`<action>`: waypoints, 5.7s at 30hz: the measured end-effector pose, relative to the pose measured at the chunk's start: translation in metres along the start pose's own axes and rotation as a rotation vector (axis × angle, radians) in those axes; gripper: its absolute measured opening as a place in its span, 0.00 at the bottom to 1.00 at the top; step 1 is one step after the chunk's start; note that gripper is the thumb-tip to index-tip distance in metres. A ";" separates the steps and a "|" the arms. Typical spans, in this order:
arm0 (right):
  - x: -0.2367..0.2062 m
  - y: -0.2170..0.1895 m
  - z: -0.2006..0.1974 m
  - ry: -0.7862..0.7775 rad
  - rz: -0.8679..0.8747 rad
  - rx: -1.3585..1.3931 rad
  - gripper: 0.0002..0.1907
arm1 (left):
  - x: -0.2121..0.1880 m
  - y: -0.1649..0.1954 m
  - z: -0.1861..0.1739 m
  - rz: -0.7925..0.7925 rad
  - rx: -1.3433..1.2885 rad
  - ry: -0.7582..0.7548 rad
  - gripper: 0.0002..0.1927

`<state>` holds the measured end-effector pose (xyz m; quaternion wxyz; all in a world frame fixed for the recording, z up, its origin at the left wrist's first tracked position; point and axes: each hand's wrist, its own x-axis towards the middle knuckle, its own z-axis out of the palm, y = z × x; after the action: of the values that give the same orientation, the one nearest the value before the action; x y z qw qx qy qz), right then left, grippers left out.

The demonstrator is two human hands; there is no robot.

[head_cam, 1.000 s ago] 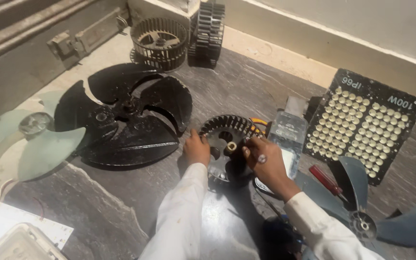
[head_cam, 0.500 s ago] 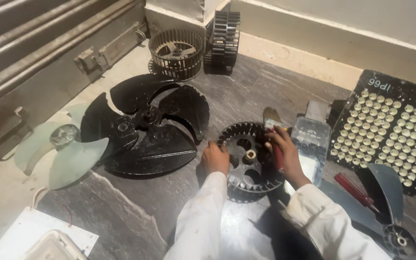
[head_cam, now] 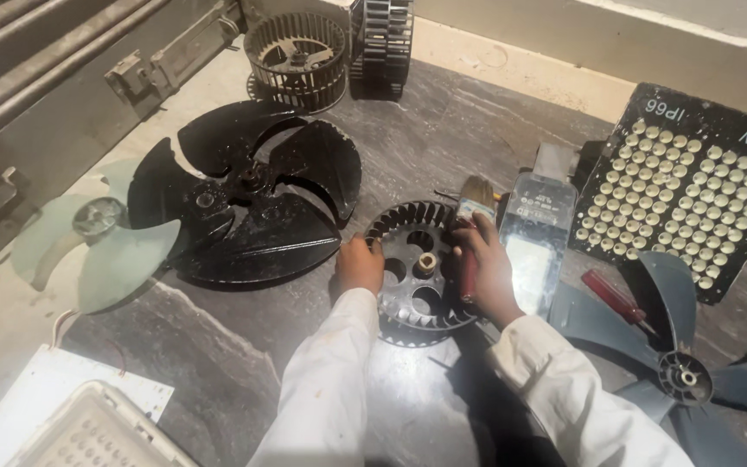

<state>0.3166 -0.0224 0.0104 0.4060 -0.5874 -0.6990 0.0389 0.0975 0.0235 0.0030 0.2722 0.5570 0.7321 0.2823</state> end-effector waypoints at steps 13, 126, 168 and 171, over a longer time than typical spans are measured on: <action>0.008 -0.011 -0.031 0.039 0.441 0.706 0.10 | -0.017 -0.012 -0.012 -0.050 0.028 0.002 0.18; 0.070 -0.083 -0.049 -0.659 0.182 0.222 0.17 | 0.017 0.001 0.014 0.106 -0.014 0.299 0.20; 0.006 -0.038 0.011 -0.265 -0.336 0.642 0.15 | 0.011 -0.009 0.007 0.056 -0.015 0.251 0.17; 0.004 -0.040 0.008 -0.649 0.039 0.639 0.07 | 0.009 -0.009 0.004 0.064 -0.016 0.247 0.18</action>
<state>0.2801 -0.0277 0.0287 0.3260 -0.4031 -0.7316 0.4426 0.0920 0.0309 -0.0066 0.1755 0.5389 0.7396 0.3630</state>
